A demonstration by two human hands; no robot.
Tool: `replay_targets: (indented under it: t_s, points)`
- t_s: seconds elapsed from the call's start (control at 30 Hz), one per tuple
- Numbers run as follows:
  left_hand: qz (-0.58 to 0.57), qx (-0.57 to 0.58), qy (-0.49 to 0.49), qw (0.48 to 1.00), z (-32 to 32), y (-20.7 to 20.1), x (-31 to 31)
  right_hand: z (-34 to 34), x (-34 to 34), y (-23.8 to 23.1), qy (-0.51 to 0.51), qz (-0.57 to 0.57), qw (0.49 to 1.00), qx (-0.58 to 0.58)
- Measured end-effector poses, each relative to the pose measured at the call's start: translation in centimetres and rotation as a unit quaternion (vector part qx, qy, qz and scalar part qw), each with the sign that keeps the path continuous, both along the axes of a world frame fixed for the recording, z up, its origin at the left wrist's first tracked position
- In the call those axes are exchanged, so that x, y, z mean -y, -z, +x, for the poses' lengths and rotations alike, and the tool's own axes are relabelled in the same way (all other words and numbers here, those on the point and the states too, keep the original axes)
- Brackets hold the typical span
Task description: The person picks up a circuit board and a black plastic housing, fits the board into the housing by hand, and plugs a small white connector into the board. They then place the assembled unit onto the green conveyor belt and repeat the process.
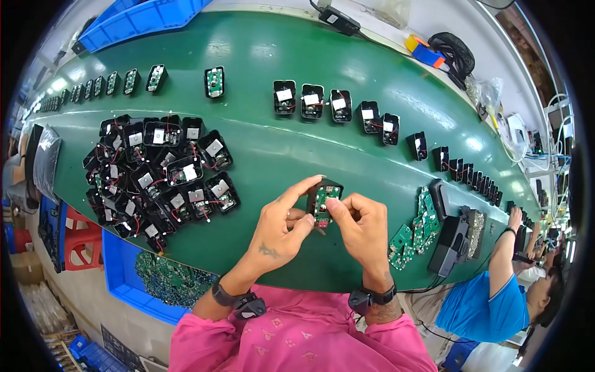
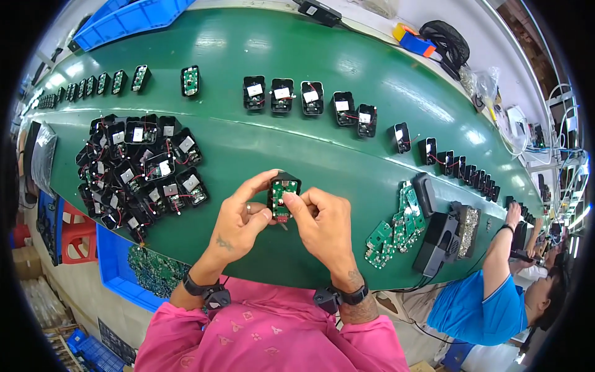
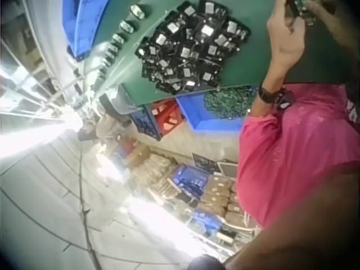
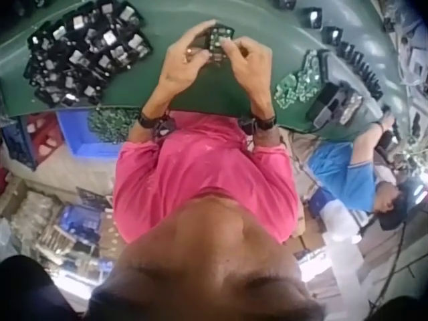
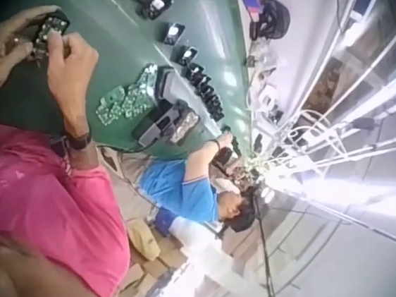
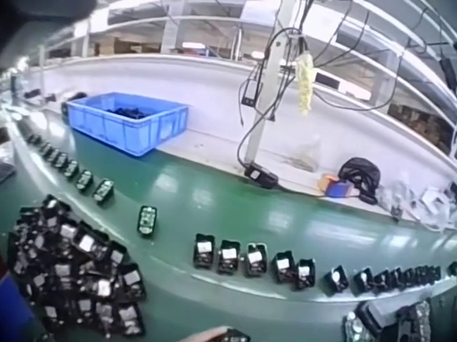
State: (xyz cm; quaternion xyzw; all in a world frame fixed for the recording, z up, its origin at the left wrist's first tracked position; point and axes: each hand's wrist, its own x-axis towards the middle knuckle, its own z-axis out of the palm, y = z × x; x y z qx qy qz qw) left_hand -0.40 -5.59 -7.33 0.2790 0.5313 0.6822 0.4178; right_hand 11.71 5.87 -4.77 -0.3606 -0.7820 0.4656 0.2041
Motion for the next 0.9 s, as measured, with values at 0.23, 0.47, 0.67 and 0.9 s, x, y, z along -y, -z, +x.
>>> replay_targets:
  t_s: [0.23, 0.47, 0.67, 0.9]
  points:
    - [-0.016, -0.027, -0.056, 0.998, 0.6, 1.0, -0.8, -0.8, 0.9, 1.7, -0.001, 0.002, 0.998, -0.055]
    - [-0.012, -0.088, -0.15, 0.985, 0.7, 1.1, -1.1, -2.6, 1.7, 1.5, -0.055, 0.032, 0.995, -0.081]
    - [-0.054, -0.211, -0.187, 0.958, -1.1, 0.6, -0.9, -5.1, 1.6, 2.3, -0.074, -0.021, 0.989, -0.123]
    - [-0.101, -0.416, -0.195, 0.882, -7.5, -0.1, -3.8, -8.7, -0.8, 3.3, -0.057, -0.156, 0.978, -0.126]
